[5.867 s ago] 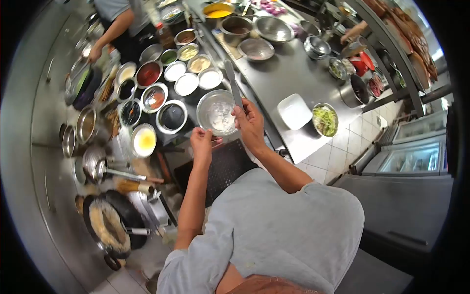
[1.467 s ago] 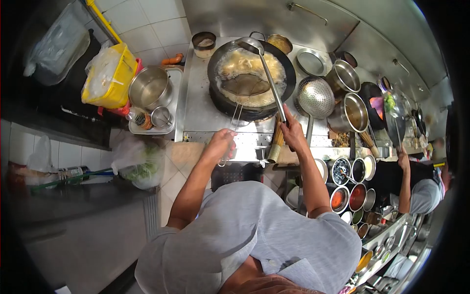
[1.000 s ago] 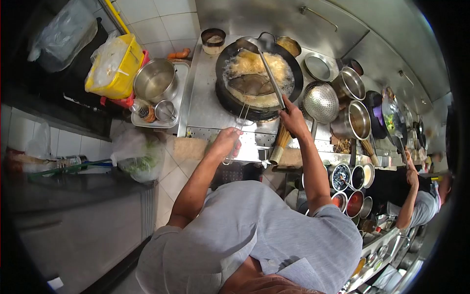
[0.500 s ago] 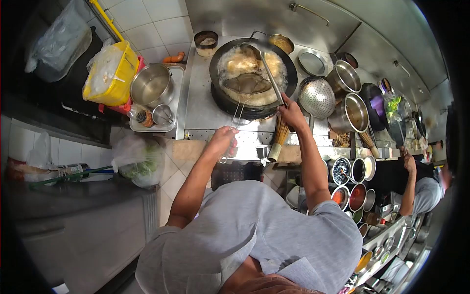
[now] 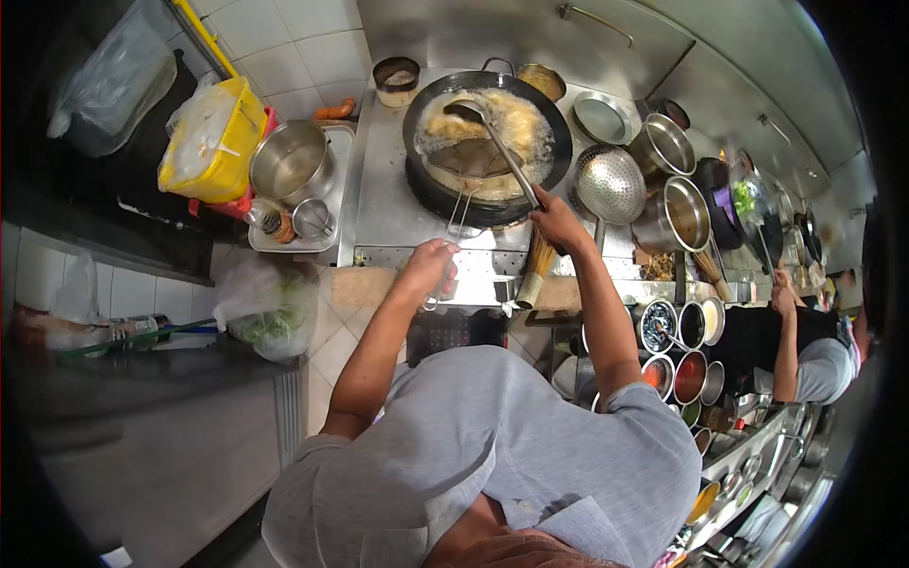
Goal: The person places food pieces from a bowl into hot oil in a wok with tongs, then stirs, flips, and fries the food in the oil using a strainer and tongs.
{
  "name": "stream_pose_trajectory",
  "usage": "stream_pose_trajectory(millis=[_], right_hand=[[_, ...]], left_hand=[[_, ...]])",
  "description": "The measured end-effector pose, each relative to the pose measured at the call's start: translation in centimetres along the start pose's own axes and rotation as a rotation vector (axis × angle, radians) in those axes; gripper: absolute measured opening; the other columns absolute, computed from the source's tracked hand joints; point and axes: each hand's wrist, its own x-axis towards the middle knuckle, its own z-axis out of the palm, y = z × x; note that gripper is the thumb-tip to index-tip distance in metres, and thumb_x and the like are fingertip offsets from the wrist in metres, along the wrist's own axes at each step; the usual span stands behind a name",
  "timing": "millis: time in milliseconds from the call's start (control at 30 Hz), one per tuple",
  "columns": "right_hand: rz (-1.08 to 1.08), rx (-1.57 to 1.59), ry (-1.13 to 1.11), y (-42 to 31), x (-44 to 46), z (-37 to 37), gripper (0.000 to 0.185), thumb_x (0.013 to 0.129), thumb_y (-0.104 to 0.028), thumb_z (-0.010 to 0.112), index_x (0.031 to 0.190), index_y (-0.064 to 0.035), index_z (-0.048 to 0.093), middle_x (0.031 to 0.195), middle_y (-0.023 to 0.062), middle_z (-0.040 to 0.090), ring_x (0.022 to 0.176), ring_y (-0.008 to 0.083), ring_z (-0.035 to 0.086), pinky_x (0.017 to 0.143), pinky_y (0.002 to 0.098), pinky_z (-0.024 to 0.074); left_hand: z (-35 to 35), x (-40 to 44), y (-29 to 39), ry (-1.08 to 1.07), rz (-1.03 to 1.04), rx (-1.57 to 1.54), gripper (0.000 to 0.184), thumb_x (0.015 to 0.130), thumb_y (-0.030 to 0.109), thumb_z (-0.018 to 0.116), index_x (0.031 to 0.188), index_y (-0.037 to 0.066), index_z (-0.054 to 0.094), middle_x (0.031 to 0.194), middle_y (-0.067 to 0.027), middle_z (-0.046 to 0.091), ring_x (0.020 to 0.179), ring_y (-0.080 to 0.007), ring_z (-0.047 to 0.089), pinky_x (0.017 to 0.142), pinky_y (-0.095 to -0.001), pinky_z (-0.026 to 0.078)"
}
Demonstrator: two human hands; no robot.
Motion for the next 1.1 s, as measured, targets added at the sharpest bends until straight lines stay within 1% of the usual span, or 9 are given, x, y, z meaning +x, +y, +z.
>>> stream_pose_trajectory(millis=[67,100,133,200,233,567,733,867,1100], right_hand=[[0.008,0.119,0.004,-0.6,1.0,-0.2,0.065,0.086,-0.008,0.060,0.147,-0.0073,0.040,0.066,0.0052,0.052,0.050,0.0118,0.046,0.047,0.0316,0.0418],[0.066,0.066,0.000,-1.6,0.4,-0.5,0.065,0.085,-0.009,0.060,0.147,-0.0073,0.039,0.074,0.0156,0.063,0.060,0.0228,0.062,0.058,0.0356,0.0492],[0.064,0.069,0.003,-1.3,0.2,-0.1,0.065,0.085,-0.009,0.060,0.147,-0.0073,0.039,0.074,0.0156,0.063,0.060,0.0228,0.062,0.058,0.0356,0.0492],[-0.194,-0.220,0.261,-1.7,-1.0,0.8,0.064,0.085,-0.009,0.060,0.146,-0.0070,0.039,0.096,0.0276,0.067,0.090,0.0368,0.069,0.078,0.0397,0.0511],[-0.110,-0.115,0.197,-2.6,-2.0,0.3,0.067,0.084,-0.011,0.059,0.147,-0.0072,0.036,0.103,0.0323,0.063,0.103,0.0484,0.059,0.090,0.0508,0.0452],[-0.114,-0.141,0.115,-0.4,-1.2,1.7,0.067,0.083,-0.011,0.060,0.145,-0.0040,0.037,0.098,0.0308,0.065,0.096,0.0450,0.063,0.086,0.0476,0.0479],[0.098,0.095,0.028,-3.0,-1.1,-0.2,0.067,0.082,-0.012,0.059,0.145,-0.0045,0.038,0.101,0.0291,0.066,0.092,0.0401,0.066,0.084,0.0432,0.0498],[-0.125,-0.001,0.264,-1.9,-2.1,0.2,0.067,0.084,-0.011,0.058,0.148,-0.0097,0.036,0.109,0.0310,0.064,0.102,0.0434,0.063,0.090,0.0450,0.0477],[-0.045,-0.064,0.242,-0.3,-0.4,1.2,0.070,0.084,-0.013,0.059,0.149,-0.0112,0.033,0.111,0.0317,0.063,0.106,0.0455,0.060,0.092,0.0471,0.0461]], left_hand=[[0.1,-0.2,0.3,-0.008,0.000,0.001,0.028,0.102,0.026,0.046,0.113,0.002,0.057,0.065,-0.0030,0.054,0.042,-0.0116,0.045,0.039,-0.0264,0.037],[0.0,-0.2,0.4,-0.009,-0.001,-0.005,0.029,0.102,0.026,0.046,0.113,0.002,0.057,0.065,-0.0030,0.054,0.042,-0.0115,0.044,0.039,-0.0264,0.037],[-0.1,-0.1,0.5,-0.008,0.001,0.000,0.029,0.102,0.026,0.046,0.113,0.002,0.057,0.065,-0.0030,0.054,0.042,-0.0115,0.044,0.039,-0.0264,0.037],[-0.2,0.0,0.2,-0.019,0.005,-0.025,0.029,0.102,0.026,0.046,0.113,0.001,0.056,0.065,-0.0029,0.053,0.042,-0.0113,0.044,0.039,-0.0266,0.037],[-0.2,0.2,0.0,-0.015,0.005,-0.030,0.029,0.102,0.026,0.046,0.113,0.001,0.056,0.065,-0.0029,0.053,0.042,-0.0113,0.044,0.039,-0.0266,0.037],[-0.2,0.4,-0.2,-0.010,-0.008,-0.013,0.028,0.101,0.025,0.046,0.114,0.001,0.055,0.065,-0.0033,0.053,0.041,-0.0114,0.044,0.038,-0.0274,0.037],[-0.1,-0.2,0.8,-0.003,-0.004,-0.008,0.029,0.101,0.026,0.046,0.114,0.001,0.055,0.064,-0.0030,0.053,0.040,-0.0120,0.044,0.037,-0.0275,0.036],[-0.2,0.0,0.5,-0.008,-0.010,-0.011,0.029,0.101,0.026,0.046,0.114,0.002,0.055,0.063,-0.0027,0.053,0.040,-0.0116,0.044,0.037,-0.0273,0.036],[0.1,-0.4,1.2,-0.007,-0.028,-0.021,0.028,0.101,0.026,0.046,0.113,0.002,0.055,0.063,-0.0020,0.053,0.040,-0.0110,0.044,0.036,-0.0262,0.035]])
